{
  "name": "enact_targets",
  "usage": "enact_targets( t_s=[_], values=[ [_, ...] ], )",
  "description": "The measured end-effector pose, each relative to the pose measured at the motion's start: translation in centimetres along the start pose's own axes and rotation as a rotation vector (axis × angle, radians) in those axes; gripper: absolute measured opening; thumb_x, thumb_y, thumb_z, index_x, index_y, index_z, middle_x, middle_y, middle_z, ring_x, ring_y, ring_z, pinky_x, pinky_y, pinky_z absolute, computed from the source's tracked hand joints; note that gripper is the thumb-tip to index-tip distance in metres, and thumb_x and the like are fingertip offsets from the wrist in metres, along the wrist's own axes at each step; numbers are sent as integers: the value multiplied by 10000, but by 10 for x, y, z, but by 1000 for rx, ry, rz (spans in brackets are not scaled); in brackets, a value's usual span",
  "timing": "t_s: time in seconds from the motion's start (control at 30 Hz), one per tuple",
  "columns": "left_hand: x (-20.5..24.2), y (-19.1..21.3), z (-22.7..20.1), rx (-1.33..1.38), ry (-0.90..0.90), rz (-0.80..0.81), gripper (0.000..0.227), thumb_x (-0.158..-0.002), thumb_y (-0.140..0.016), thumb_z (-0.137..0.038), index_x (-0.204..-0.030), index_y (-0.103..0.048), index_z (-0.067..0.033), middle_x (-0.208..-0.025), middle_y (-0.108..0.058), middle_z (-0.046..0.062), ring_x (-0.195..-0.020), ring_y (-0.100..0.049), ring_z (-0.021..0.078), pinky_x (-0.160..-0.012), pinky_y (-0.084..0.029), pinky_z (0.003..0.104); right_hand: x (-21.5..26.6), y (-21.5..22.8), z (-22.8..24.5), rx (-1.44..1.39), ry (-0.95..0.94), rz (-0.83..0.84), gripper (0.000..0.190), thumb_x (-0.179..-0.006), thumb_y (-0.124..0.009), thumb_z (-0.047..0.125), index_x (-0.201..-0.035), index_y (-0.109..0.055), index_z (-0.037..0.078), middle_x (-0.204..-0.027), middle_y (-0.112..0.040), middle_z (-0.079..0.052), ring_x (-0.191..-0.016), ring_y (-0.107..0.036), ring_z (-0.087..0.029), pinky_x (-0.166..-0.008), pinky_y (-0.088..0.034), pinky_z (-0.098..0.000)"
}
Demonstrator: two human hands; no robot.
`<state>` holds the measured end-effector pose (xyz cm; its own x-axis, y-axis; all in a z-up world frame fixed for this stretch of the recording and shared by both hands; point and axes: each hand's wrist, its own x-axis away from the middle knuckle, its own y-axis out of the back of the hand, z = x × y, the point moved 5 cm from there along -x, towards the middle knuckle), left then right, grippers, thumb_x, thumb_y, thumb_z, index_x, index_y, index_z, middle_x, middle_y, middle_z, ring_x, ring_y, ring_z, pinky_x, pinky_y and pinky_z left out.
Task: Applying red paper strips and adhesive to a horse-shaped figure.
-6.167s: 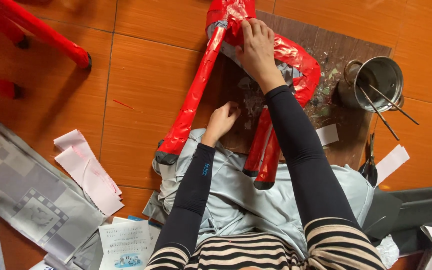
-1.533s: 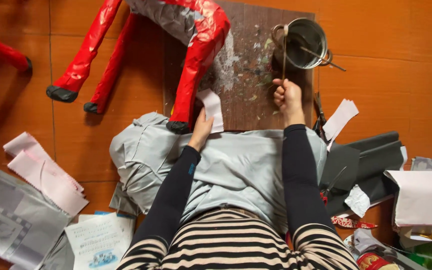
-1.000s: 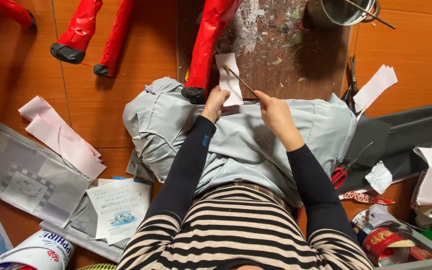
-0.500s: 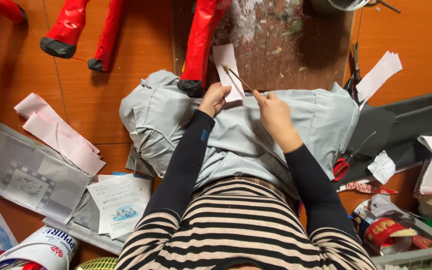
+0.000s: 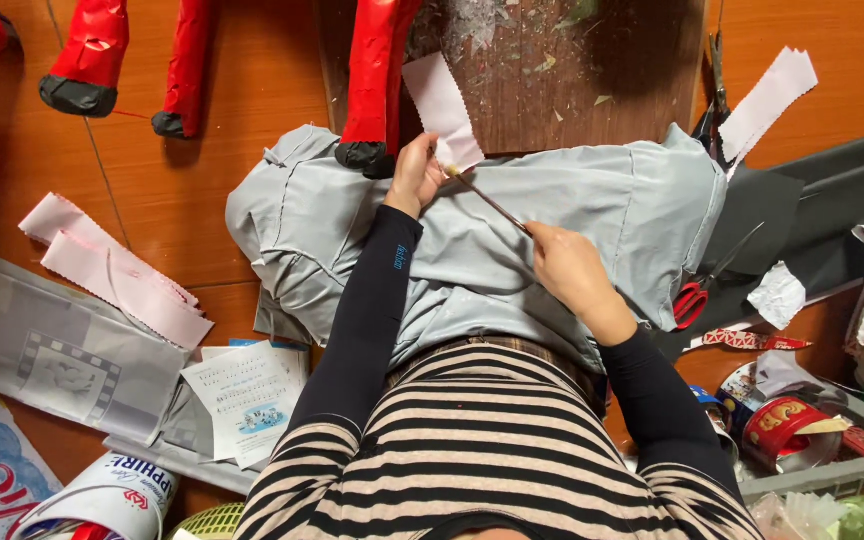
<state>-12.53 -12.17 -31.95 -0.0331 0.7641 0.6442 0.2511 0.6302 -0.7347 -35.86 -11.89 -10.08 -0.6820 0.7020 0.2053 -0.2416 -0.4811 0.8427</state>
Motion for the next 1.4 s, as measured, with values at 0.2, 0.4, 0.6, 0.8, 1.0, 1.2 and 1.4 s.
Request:
enact_targets(
  t_s=[0.2, 0.4, 0.6, 0.8, 1.0, 1.2, 1.4],
  values=[
    [-51, 63, 18, -12, -71, -110, 172, -972, -504, -118, -987, -539, 51, -940, -635, 120, -960, -698, 331, -868, -622, 541, 1, 18, -35, 172, -134, -55, 301, -928, -592, 49, -1208, -697, 84, -890, -704, -222, -789, -670, -433, -697, -521, -543],
    [-57, 70, 21, -92, -76, -82, 157, -1012, -542, -108, -991, -569, 45, -968, -625, 128, -934, -669, 295, -829, -570, 459, -50, 11, -2, 83, -9, -148, 505, -874, -580, 13, -1340, -671, 186, -868, -666, -168, -761, -653, -410, -664, -522, -520],
    [-50, 63, 18, -63, -46, -89, 218, -950, -478, -89, -1011, -578, 94, -1038, -670, 184, -980, -708, 336, -897, -597, 486, -118, -31, 12, 177, -16, -176, 483, -924, -541, 8, -1345, -655, 217, -929, -619, -170, -755, -662, -403, -635, -527, -508],
    [-56, 70, 21, -86, -49, -118, 181, -945, -507, -74, -955, -567, 96, -950, -639, 166, -926, -686, 335, -871, -601, 500, -119, -41, -4, 133, 16, -186, 580, -849, -540, -24, -1395, -623, 155, -925, -623, -171, -768, -665, -408, -644, -533, -507],
    [-80, 95, 27, -91, -106, -155, 104, -940, -565, -33, -926, -565, 70, -899, -601, 113, -825, -632, 244, -841, -592, 433, -85, -30, -6, 140, 24, -44, 525, -859, -547, -27, -1339, -641, 164, -937, -634, -165, -743, -663, -413, -638, -532, -514],
    [-68, 85, 22, -123, -74, -217, 108, -927, -561, -62, -898, -571, 41, -870, -596, 103, -782, -624, 235, -770, -584, 397, -120, -38, -3, 141, 46, -236, 518, -880, -541, -22, -1369, -632, 124, -955, -643, -169, -787, -662, -414, -661, -531, -514],
    [-89, 114, 28, -165, -114, -165, 133, -966, -645, -81, -864, -564, -57, -791, -517, 21, -667, -469, 150, -597, -416, 337, -117, -53, -15, 20, 59, -121, 514, -880, -558, -10, -1367, -638, 138, -892, -646, -173, -789, -655, -409, -664, -528, -500]
  ],
)
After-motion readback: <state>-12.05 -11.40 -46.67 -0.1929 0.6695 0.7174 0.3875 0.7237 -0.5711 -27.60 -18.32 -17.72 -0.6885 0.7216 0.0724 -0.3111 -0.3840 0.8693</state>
